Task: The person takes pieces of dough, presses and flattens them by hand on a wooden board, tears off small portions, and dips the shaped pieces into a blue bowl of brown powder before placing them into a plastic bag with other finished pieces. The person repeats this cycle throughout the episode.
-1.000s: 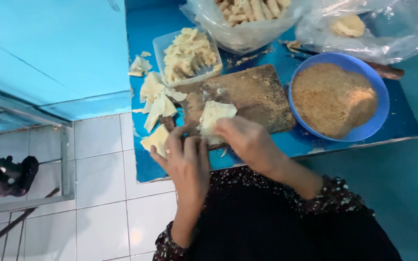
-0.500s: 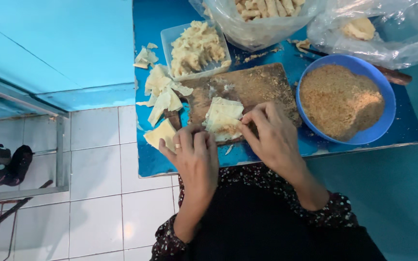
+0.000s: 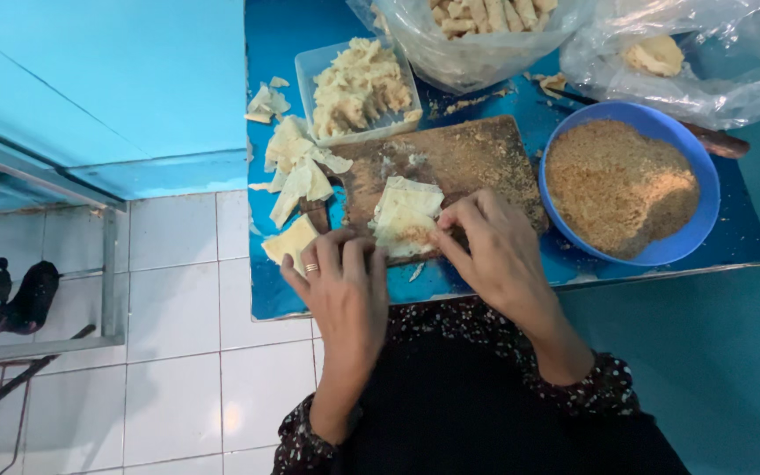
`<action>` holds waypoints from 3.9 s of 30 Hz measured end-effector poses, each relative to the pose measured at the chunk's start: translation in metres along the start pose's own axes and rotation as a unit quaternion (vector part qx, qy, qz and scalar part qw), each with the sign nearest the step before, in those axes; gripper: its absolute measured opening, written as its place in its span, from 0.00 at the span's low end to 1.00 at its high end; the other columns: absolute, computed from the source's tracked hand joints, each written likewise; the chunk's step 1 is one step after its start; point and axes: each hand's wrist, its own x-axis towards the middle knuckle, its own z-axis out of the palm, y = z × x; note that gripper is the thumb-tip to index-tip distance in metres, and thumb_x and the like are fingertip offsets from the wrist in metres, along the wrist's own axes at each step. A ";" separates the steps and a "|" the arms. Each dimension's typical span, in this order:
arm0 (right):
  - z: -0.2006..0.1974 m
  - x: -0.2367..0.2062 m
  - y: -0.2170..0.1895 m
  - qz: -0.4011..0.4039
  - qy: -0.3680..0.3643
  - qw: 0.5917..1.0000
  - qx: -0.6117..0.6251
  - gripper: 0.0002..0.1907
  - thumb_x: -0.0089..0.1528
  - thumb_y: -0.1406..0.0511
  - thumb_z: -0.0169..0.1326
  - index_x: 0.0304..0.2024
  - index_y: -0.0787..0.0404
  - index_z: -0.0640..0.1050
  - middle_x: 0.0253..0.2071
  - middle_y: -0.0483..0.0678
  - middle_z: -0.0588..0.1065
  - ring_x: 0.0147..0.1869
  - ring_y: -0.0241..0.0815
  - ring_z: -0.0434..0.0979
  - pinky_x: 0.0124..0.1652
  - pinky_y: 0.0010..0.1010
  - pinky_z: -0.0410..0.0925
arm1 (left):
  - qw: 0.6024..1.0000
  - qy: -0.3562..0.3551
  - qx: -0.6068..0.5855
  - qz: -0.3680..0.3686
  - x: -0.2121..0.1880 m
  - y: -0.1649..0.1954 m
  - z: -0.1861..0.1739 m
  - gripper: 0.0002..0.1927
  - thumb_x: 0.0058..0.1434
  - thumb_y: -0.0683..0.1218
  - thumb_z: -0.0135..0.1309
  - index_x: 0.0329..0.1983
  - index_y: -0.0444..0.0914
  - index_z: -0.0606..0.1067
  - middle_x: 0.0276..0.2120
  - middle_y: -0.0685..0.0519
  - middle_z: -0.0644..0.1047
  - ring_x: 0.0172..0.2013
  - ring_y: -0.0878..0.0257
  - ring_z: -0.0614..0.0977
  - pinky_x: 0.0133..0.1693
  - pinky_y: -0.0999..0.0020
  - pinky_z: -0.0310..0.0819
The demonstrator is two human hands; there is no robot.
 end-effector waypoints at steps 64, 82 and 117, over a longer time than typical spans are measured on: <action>-0.011 0.008 0.024 -0.094 -0.082 0.979 0.160 0.06 0.57 0.66 0.65 0.35 0.61 0.82 0.37 0.48 0.75 0.44 0.47 0.77 0.43 0.36 0.69 | 0.993 -0.027 -0.101 0.059 0.002 0.012 0.008 0.08 0.58 0.44 0.64 0.35 0.38 0.76 0.57 0.46 0.70 0.60 0.45 0.68 0.63 0.28 0.45; -0.007 0.015 0.023 -0.185 -0.025 0.979 0.080 0.10 0.56 0.63 0.66 0.37 0.60 0.82 0.39 0.48 0.73 0.45 0.49 0.74 0.44 0.40 0.67 | 0.989 -0.055 -0.106 0.085 0.010 0.002 0.016 0.06 0.62 0.44 0.61 0.40 0.38 0.77 0.61 0.46 0.69 0.63 0.45 0.67 0.66 0.31 0.44; 0.002 0.068 -0.041 -0.030 0.006 0.994 -0.103 0.11 0.63 0.57 0.59 0.37 0.56 0.76 0.42 0.51 0.69 0.49 0.53 0.69 0.44 0.49 0.58 | 0.998 -0.003 -0.062 0.020 0.042 -0.003 -0.025 0.06 0.62 0.43 0.60 0.41 0.40 0.77 0.65 0.44 0.66 0.63 0.43 0.67 0.66 0.28 0.43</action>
